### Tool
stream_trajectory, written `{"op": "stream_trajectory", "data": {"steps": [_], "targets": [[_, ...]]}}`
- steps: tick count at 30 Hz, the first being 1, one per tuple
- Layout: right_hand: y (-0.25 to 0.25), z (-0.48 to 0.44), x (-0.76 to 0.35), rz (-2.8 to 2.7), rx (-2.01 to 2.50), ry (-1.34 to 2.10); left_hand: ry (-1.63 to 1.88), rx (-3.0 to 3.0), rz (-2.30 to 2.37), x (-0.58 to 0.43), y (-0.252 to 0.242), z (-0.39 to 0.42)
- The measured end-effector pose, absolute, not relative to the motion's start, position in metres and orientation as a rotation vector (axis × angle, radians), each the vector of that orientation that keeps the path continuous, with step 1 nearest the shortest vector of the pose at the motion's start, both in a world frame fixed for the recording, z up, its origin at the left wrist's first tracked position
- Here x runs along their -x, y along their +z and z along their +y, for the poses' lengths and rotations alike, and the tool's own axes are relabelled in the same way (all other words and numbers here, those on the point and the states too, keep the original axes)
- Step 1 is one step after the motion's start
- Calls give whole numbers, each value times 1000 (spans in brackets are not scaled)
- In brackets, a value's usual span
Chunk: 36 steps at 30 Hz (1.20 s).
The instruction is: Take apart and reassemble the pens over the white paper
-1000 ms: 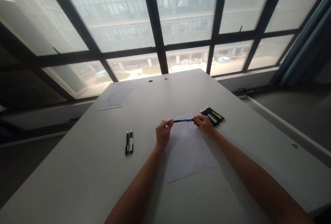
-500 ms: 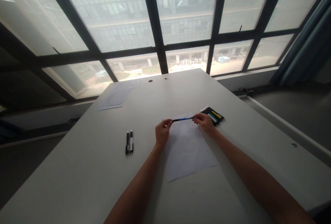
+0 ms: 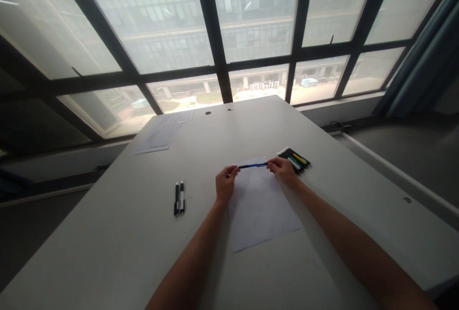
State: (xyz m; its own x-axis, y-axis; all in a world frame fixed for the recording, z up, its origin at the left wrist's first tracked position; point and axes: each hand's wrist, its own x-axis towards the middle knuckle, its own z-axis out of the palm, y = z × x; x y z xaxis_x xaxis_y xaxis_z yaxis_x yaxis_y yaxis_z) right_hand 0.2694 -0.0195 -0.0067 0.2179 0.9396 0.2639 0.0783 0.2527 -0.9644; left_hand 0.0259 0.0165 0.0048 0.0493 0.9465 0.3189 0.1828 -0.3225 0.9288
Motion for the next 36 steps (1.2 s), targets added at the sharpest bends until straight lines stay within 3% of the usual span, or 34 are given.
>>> {"op": "stream_trajectory", "data": {"steps": [36], "targets": [[-6,-21,-272,-1221,1166,809,1332,-1603,1153,-28,7,15]]}}
